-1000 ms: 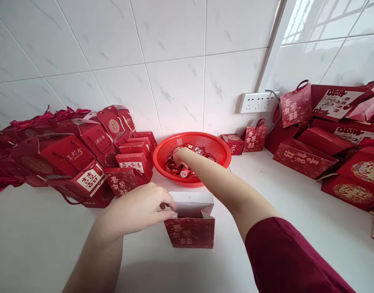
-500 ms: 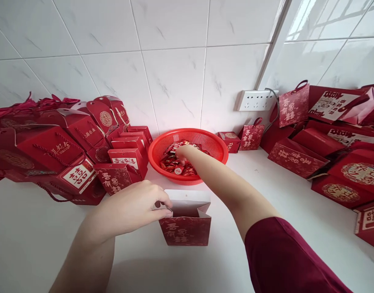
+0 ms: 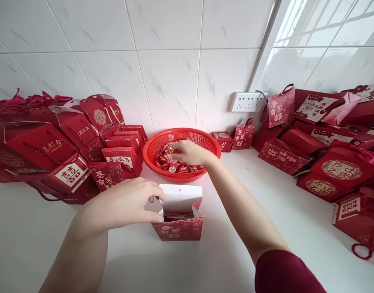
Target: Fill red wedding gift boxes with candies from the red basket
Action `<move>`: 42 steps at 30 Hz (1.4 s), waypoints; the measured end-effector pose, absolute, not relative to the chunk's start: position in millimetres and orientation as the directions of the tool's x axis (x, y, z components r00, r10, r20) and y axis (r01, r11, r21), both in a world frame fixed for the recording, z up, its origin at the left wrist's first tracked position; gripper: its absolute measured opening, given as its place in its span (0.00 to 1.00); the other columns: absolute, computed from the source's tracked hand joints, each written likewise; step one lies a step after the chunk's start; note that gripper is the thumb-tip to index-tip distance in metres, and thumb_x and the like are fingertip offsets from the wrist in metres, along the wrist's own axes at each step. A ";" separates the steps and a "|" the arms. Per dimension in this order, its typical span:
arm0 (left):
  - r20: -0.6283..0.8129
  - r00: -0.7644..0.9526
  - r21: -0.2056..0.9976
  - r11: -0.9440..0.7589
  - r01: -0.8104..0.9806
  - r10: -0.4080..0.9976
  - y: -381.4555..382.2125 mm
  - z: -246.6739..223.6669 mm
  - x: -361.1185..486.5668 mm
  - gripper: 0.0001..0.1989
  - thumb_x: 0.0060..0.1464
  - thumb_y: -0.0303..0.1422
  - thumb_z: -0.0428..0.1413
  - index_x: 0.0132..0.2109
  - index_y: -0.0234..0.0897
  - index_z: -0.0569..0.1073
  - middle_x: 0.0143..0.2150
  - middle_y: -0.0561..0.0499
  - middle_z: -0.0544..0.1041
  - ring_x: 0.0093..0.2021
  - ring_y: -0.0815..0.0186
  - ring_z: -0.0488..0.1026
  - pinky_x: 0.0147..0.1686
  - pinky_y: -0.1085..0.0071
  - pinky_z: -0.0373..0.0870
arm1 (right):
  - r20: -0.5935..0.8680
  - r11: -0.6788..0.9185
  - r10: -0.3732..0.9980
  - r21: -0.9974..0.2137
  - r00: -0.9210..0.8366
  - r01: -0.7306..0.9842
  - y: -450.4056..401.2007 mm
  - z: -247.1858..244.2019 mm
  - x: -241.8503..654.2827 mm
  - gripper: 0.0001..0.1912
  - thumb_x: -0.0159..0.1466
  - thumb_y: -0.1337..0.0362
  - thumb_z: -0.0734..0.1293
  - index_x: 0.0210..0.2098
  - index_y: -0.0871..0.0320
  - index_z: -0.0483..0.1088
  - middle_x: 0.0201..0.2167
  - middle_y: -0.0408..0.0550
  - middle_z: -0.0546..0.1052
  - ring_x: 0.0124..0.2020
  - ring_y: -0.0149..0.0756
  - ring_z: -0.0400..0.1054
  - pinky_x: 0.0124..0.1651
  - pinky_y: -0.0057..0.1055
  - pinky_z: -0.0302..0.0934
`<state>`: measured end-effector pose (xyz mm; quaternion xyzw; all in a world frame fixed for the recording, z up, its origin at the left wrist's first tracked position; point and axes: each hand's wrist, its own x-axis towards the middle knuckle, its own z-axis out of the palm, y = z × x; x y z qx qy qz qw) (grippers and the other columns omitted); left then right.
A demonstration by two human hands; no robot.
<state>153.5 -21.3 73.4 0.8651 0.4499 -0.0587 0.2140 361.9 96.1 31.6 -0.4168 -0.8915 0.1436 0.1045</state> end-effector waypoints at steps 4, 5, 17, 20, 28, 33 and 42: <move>-0.248 0.588 0.329 -0.504 0.798 0.770 -21.9 72.2 153.7 0.14 0.50 0.41 0.60 0.44 0.43 0.77 0.42 0.52 0.79 0.42 0.61 0.74 0.33 0.71 0.60 | 0.346 0.603 0.696 -0.758 -0.629 0.251 25.7 38.9 396.0 0.13 0.69 0.54 0.67 0.45 0.57 0.73 0.35 0.46 0.81 0.38 0.37 0.76 0.41 0.32 0.68; -0.237 0.588 0.331 -0.505 0.797 0.774 -22.4 71.9 154.1 0.15 0.51 0.40 0.60 0.46 0.44 0.77 0.44 0.52 0.79 0.44 0.61 0.74 0.35 0.71 0.61 | 0.388 0.611 0.693 -0.763 -0.607 0.210 11.3 41.0 402.4 0.11 0.67 0.56 0.69 0.42 0.56 0.73 0.34 0.46 0.81 0.37 0.37 0.76 0.39 0.31 0.68; -0.147 0.563 0.097 -0.555 0.827 0.813 -49.8 70.8 169.0 0.06 0.56 0.32 0.56 0.41 0.41 0.73 0.44 0.52 0.76 0.41 0.60 0.75 0.34 0.67 0.62 | 0.500 0.822 0.569 -0.372 -0.652 0.431 -67.3 67.3 425.6 0.10 0.71 0.68 0.63 0.48 0.57 0.74 0.39 0.47 0.80 0.38 0.33 0.75 0.41 0.28 0.67; -0.140 0.570 0.052 -0.569 0.821 0.810 -55.4 68.7 169.6 0.04 0.57 0.32 0.56 0.40 0.41 0.73 0.43 0.51 0.77 0.40 0.60 0.75 0.32 0.66 0.63 | 0.540 0.845 0.535 -0.347 -0.650 0.407 -71.8 66.9 422.5 0.07 0.71 0.69 0.63 0.43 0.58 0.74 0.36 0.47 0.80 0.36 0.31 0.74 0.38 0.26 0.65; -0.078 0.598 -0.015 -0.601 0.799 0.798 -65.9 57.4 170.5 0.06 0.59 0.32 0.57 0.44 0.42 0.74 0.43 0.50 0.78 0.38 0.59 0.76 0.33 0.65 0.63 | 0.417 0.821 0.570 -0.324 -0.708 0.470 -65.9 53.2 408.6 0.07 0.68 0.71 0.65 0.37 0.58 0.75 0.35 0.46 0.77 0.32 0.31 0.70 0.35 0.28 0.61; -0.055 0.647 -0.064 -0.649 0.758 0.761 -72.0 52.9 170.8 0.06 0.60 0.33 0.57 0.44 0.43 0.75 0.42 0.50 0.78 0.37 0.58 0.76 0.31 0.64 0.63 | 0.292 0.759 0.648 -0.320 -0.703 0.567 -62.8 51.6 410.3 0.09 0.70 0.69 0.63 0.39 0.57 0.76 0.38 0.47 0.78 0.34 0.33 0.71 0.37 0.30 0.61; 0.055 0.590 0.085 -0.592 0.801 0.806 -63.5 59.0 169.7 0.09 0.63 0.38 0.52 0.49 0.42 0.70 0.47 0.49 0.76 0.44 0.57 0.75 0.38 0.63 0.69 | 0.238 0.702 0.703 -0.381 -0.670 0.601 -63.3 47.7 416.7 0.29 0.63 0.59 0.73 0.61 0.54 0.63 0.57 0.52 0.72 0.53 0.42 0.70 0.49 0.34 0.66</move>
